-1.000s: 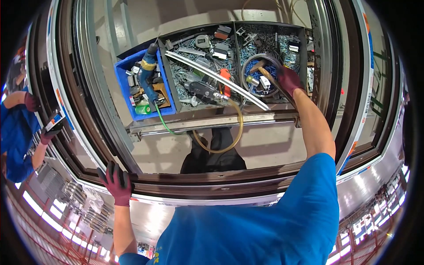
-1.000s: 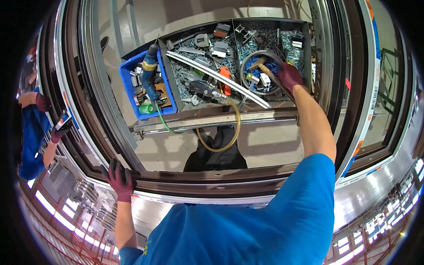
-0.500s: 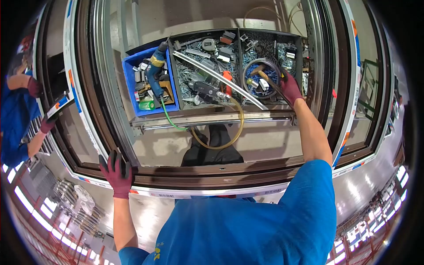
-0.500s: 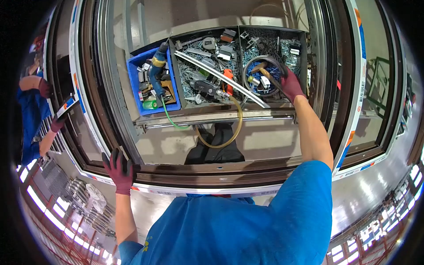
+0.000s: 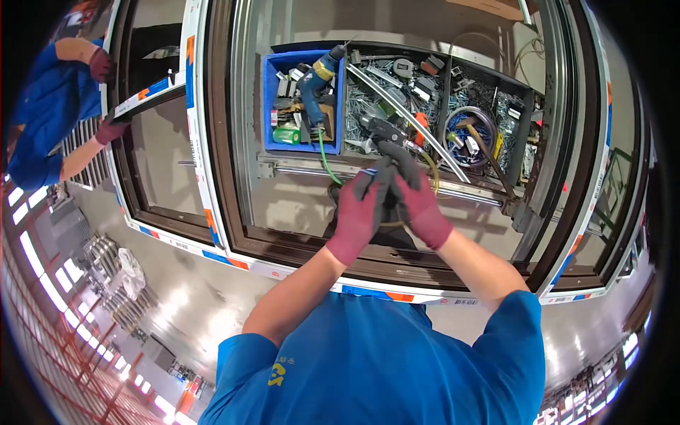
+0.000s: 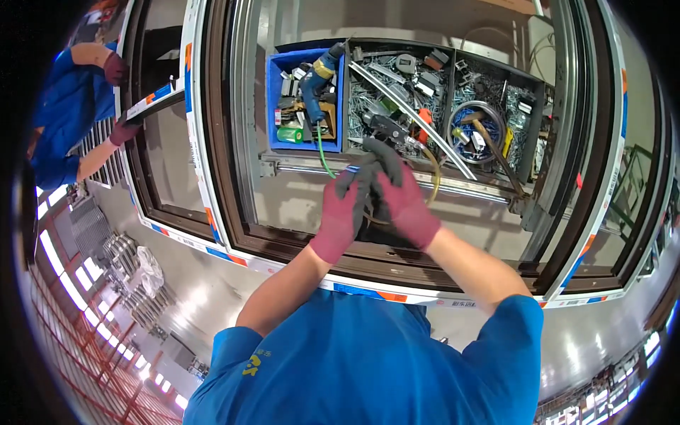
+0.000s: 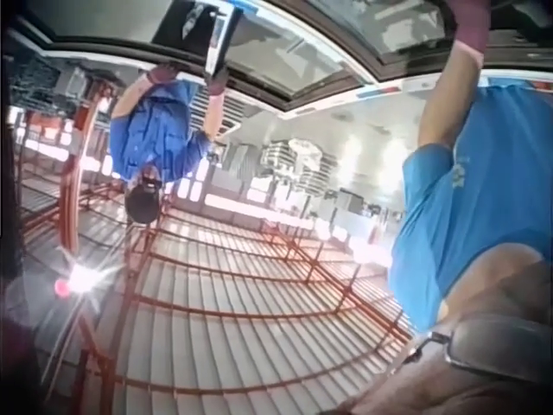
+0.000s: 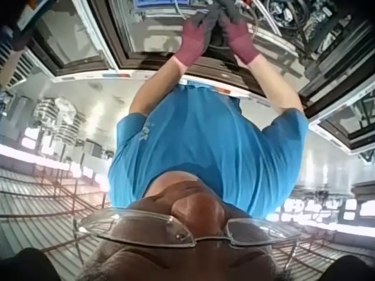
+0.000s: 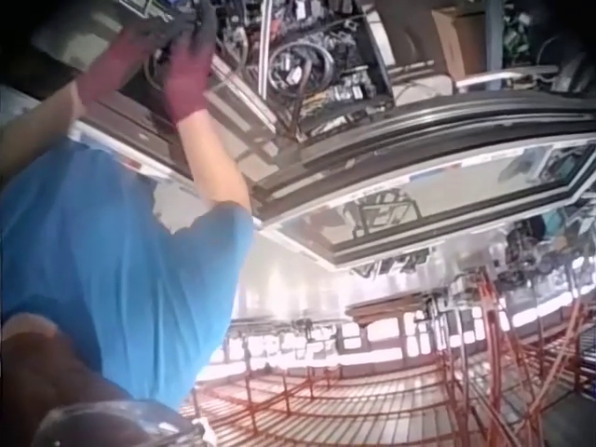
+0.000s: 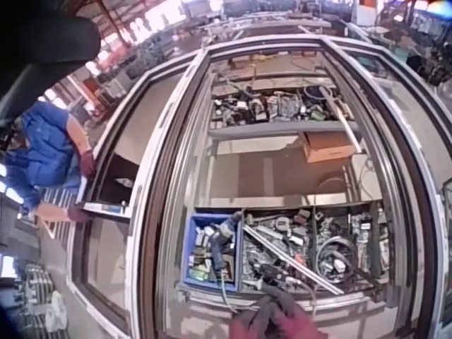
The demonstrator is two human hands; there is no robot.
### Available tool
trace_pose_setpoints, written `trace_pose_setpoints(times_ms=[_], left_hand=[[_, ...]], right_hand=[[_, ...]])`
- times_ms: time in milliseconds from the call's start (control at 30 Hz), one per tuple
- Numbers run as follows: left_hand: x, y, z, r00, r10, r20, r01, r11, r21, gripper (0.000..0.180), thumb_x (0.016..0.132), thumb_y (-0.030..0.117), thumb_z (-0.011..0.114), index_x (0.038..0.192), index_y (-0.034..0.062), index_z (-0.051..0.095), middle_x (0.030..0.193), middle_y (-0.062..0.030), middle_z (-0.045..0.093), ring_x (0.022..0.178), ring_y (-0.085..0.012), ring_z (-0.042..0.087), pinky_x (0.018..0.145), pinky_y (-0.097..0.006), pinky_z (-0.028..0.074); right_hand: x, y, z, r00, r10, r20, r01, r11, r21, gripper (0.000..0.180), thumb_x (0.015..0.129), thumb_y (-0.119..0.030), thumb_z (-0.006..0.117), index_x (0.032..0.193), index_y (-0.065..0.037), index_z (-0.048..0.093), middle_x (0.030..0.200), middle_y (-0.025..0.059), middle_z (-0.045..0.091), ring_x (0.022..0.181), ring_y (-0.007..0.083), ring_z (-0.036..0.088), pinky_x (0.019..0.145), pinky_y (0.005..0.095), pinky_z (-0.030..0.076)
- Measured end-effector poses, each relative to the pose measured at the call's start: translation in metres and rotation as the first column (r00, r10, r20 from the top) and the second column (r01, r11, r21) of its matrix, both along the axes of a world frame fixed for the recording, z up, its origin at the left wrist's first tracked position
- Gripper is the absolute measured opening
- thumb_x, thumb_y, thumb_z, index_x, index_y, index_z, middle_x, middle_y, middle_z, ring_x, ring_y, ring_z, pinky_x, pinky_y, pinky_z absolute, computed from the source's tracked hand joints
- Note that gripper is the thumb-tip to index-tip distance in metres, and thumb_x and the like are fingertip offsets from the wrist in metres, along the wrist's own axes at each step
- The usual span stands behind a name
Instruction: Assembling and securing components of metal window or door frames using power and manual tools.
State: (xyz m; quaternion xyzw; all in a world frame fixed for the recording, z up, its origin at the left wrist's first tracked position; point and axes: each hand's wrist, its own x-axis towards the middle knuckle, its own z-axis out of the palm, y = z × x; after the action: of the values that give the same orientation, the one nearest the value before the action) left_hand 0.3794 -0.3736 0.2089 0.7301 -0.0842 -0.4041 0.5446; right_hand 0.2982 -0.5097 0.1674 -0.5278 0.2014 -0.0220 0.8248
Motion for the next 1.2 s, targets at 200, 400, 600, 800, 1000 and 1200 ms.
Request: trace_pose_setpoints(times_ms=[200,400,600,800,1000,1200], left_hand=[[-0.004,0.067,-0.032,0.863,0.459,-0.210,-0.472,0.882,-0.012,0.033,0.108,0.014,0.051,0.137,0.0055,0.065,0.106,-0.0057,0.073,0.098,-0.0231,0.071,0.084,-0.034,0.058],[0.014,0.115,0.016,0.967,0.147,0.209,-0.188,0.963,0.191,0.029,0.107,0.020,0.057,0.102,-0.0018,0.075,0.081,-0.0102,0.074,0.070,-0.0178,0.070,0.069,-0.030,0.055],[0.001,0.118,0.079,0.888,0.434,-0.149,-0.404,0.894,0.192,0.040,0.106,0.039,0.066,0.110,-0.0013,0.071,0.082,-0.0075,0.066,0.074,-0.0145,0.064,0.066,-0.026,0.050],[0.022,0.143,0.084,0.852,0.513,-0.101,-0.516,0.857,0.002,0.043,0.108,0.037,0.064,0.123,-0.0031,0.067,0.091,-0.0059,0.065,0.082,-0.0148,0.064,0.074,-0.028,0.051],[0.073,0.152,0.041,0.803,0.481,-0.353,-0.576,0.779,-0.248,0.041,0.110,0.035,0.058,0.134,0.0014,0.061,0.105,-0.0066,0.066,0.090,-0.0171,0.064,0.083,-0.032,0.053],[0.137,0.112,0.068,0.841,0.394,-0.369,-0.521,0.773,-0.362,0.039,0.109,0.043,0.060,0.119,0.0059,0.067,0.104,-0.0030,0.074,0.079,-0.0074,0.063,0.063,-0.023,0.045]], right_hand=[[0.027,0.011,-0.004,0.924,0.355,-0.142,-0.368,0.927,-0.078,0.064,0.105,-0.032,0.062,0.158,-0.004,0.040,0.152,0.0203,0.053,0.143,0.0323,0.051,0.119,0.0412,0.039],[0.052,-0.036,-0.188,0.601,-0.010,-0.799,-0.781,0.204,-0.590,0.075,0.086,-0.049,0.079,0.141,-0.003,0.056,0.144,0.0252,0.060,0.135,0.0352,0.059,0.109,0.0493,0.050],[0.082,-0.069,-0.234,0.436,0.342,-0.832,-0.853,0.451,-0.262,0.072,0.080,-0.056,0.081,0.124,0.000,0.073,0.132,0.0228,0.070,0.110,0.0404,0.070,0.096,0.0466,0.054],[0.069,-0.071,-0.099,0.677,0.324,-0.661,-0.681,0.617,-0.395,0.063,0.089,-0.044,0.082,0.123,0.007,0.068,0.102,0.0185,0.074,0.090,0.0256,0.070,0.082,0.0408,0.054],[0.018,-0.068,0.095,0.865,0.317,-0.389,-0.491,0.697,-0.524,0.060,0.089,-0.023,0.084,0.137,0.002,0.058,0.120,0.0181,0.070,0.104,0.0234,0.070,0.097,0.0354,0.054],[0.039,-0.003,0.155,0.824,0.429,-0.369,-0.408,0.902,0.138,0.063,0.079,0.000,0.077,0.139,0.000,0.055,0.104,0.0040,0.069,0.080,0.0108,0.064,0.068,0.0279,0.052]])
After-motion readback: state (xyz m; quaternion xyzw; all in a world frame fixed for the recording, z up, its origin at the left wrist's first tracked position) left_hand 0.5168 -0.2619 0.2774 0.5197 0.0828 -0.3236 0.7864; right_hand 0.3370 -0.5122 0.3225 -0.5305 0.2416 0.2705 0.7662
